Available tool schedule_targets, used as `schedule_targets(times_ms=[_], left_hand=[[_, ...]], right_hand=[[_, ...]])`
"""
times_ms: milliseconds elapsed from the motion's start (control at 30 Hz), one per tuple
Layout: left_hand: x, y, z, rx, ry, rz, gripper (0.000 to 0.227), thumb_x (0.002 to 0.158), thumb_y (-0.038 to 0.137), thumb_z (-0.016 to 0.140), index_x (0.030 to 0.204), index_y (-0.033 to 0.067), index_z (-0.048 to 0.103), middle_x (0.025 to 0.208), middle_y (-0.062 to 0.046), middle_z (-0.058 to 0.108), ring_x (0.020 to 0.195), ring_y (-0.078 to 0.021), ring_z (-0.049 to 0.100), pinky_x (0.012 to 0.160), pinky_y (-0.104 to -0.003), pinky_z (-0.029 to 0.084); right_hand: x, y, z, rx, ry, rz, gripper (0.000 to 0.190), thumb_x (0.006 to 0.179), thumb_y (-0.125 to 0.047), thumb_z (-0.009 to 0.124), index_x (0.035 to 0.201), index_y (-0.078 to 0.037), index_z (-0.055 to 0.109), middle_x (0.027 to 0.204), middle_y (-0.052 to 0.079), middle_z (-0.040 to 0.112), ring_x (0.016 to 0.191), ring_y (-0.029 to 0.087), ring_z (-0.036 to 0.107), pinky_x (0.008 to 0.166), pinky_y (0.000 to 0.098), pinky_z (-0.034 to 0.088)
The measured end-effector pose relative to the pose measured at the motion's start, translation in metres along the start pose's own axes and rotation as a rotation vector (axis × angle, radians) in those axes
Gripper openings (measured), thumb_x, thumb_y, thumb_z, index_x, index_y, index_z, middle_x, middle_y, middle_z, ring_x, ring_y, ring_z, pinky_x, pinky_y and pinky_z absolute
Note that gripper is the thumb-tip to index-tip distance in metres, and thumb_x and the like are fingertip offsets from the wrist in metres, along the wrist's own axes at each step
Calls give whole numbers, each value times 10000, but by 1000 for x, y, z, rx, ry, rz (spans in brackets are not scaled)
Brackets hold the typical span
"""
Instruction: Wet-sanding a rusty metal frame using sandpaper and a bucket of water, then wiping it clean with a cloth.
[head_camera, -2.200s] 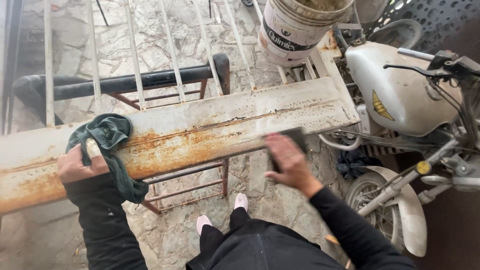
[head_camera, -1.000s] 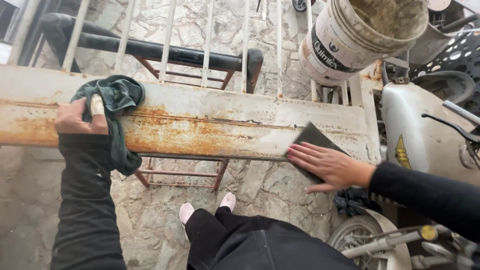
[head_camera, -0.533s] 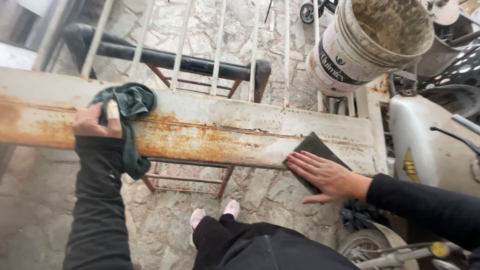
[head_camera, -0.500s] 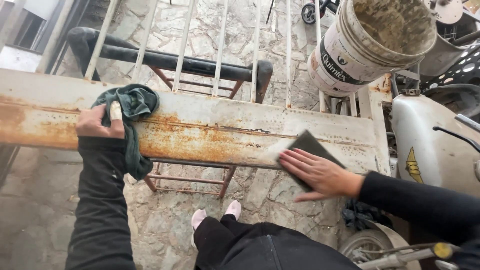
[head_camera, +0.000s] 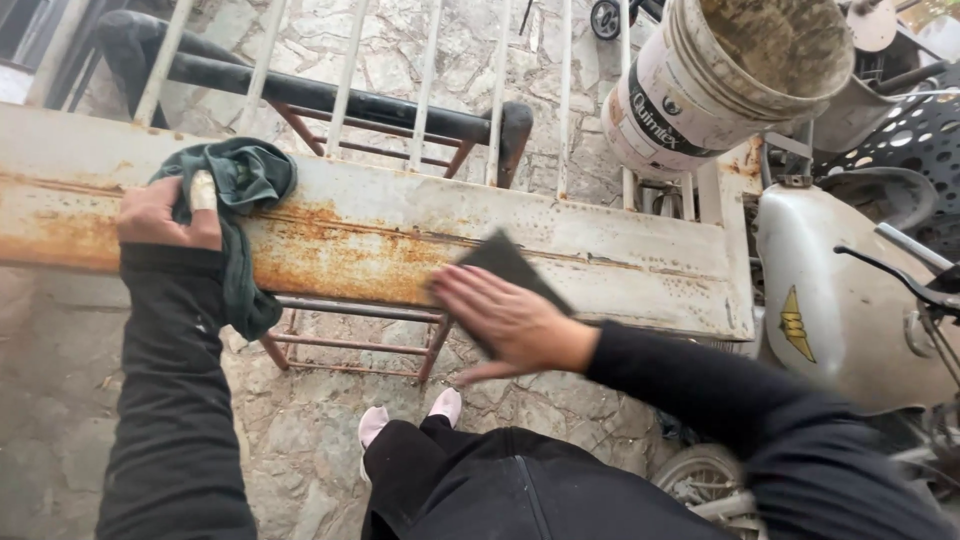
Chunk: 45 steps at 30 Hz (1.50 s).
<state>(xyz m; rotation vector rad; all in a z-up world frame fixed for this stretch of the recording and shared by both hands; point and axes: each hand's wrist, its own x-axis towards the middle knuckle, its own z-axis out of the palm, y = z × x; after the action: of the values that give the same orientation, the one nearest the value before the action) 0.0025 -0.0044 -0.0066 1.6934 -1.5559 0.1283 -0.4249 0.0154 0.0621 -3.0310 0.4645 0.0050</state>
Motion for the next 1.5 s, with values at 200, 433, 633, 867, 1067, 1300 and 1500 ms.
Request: schedule_targets(times_ms=[200, 433, 633, 867, 1067, 1300, 1500], left_hand=[[-4, 0, 0, -15, -5, -5, 379, 1213, 176, 590, 908, -19, 703, 830, -165, 668, 790, -329, 568, 752, -450, 473], [0, 1, 0, -5, -32, -49, 368, 1170, 190, 588, 876, -9, 682, 815, -157, 661, 754, -318, 546, 724, -445, 454], [1, 2, 0, 15, -2, -30, 339, 1152, 215, 589, 981, -25, 758, 895, -201, 716, 856, -366, 593, 756, -468, 494], [-1, 0, -2, -16, -9, -36, 426, 1208, 286, 600, 940, -9, 750, 792, -190, 626, 786, -327, 563, 724, -439, 476], [3, 22, -14, -63, -31, -70, 367, 1158, 211, 569, 901, -5, 716, 808, -159, 684, 849, -344, 543, 784, -454, 450], [0, 31, -17, -83, 20, -47, 311, 1162, 210, 614, 990, 6, 773, 845, -188, 679, 848, -363, 592, 753, -453, 495], [1, 16, -13, -101, 57, 70, 326, 1129, 196, 589, 1025, -33, 797, 905, -162, 757, 835, -371, 614, 770, -451, 506]], right_hand=[[7, -28, 9, 150, 137, 282, 1153, 878, -838, 249, 1604, 44, 88, 1683, 284, 110, 1601, 368, 140, 1315, 473, 99], [-135, 3, 18, 166, -14, 1169, 1066, 872, -771, 175, 1587, -39, -120, 1703, 163, -166, 1590, 276, -128, 1267, 423, -70], [10, -40, 7, 233, 122, 815, 1146, 881, -772, 471, 1608, -52, -45, 1706, 202, -78, 1601, 344, -64, 1264, 454, -46], [67, -74, 24, 175, 364, 570, 1128, 898, -823, 300, 1620, -1, 26, 1710, 244, 60, 1623, 346, 84, 1332, 478, 80], [-96, -53, 35, 10, 5, 1455, 1173, 799, -876, 69, 1595, -28, -83, 1701, 178, -114, 1596, 290, -101, 1252, 473, -81], [31, -121, 47, -36, 228, 1181, 1181, 865, -854, 355, 1612, -16, -10, 1715, 175, -70, 1601, 291, -79, 1280, 503, -76], [16, -94, 46, -75, 216, 1651, 1152, 837, -874, -11, 1614, -28, 82, 1715, 155, 57, 1601, 262, 30, 1264, 516, -44]])
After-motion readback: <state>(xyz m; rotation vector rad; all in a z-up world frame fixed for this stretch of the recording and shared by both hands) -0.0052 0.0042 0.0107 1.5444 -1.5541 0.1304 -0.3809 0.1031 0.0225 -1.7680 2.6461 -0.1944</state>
